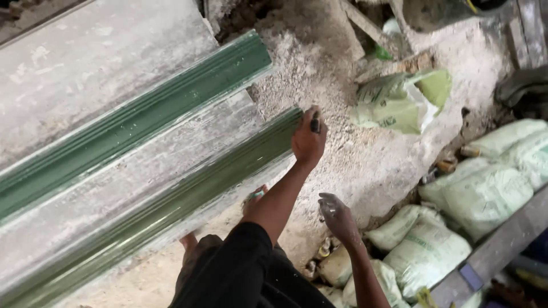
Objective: Mixing gypsum plaster and applying a release agent to molds for casting.
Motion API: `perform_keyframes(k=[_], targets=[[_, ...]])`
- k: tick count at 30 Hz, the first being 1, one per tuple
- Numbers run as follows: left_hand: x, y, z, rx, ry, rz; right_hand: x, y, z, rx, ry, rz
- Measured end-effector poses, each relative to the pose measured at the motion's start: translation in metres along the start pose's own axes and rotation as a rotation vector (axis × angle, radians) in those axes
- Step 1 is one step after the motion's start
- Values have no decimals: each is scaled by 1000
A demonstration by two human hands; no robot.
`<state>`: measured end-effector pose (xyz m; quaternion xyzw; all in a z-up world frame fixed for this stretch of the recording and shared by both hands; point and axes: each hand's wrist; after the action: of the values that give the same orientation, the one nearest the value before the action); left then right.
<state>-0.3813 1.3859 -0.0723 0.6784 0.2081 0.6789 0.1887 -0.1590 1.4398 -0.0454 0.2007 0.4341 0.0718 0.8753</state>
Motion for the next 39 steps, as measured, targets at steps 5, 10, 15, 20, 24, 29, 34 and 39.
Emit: perform_keyframes(k=[5,10,15,20,24,29,34,39], targets=[[-28,32,3,-102,-263,581,11,16,-30,-76,90,-34],[-74,180,68,-209,90,757,3,1,-52,-181,229,112],[-173,291,154,129,181,700,-35,-49,-70,-440,319,147],[-185,421,263,486,535,572,-82,-127,-61,-595,428,303],[-210,512,361,791,430,679,-108,-220,-30,-677,643,291],[-290,578,487,986,549,803,-152,-368,123,-733,559,278],[-302,649,605,1331,611,746,-169,-517,224,-1035,478,351],[-356,670,694,1658,728,787,-187,-601,283,-1282,783,485]])
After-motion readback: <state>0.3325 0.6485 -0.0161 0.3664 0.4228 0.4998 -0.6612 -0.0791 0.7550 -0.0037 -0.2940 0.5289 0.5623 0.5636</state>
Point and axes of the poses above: each hand's wrist, its own z-axis away from the middle knuckle, its own y-axis out of the back of the hand, x = y × z, and after that the axes turned 3 degrees about -z, right-handed
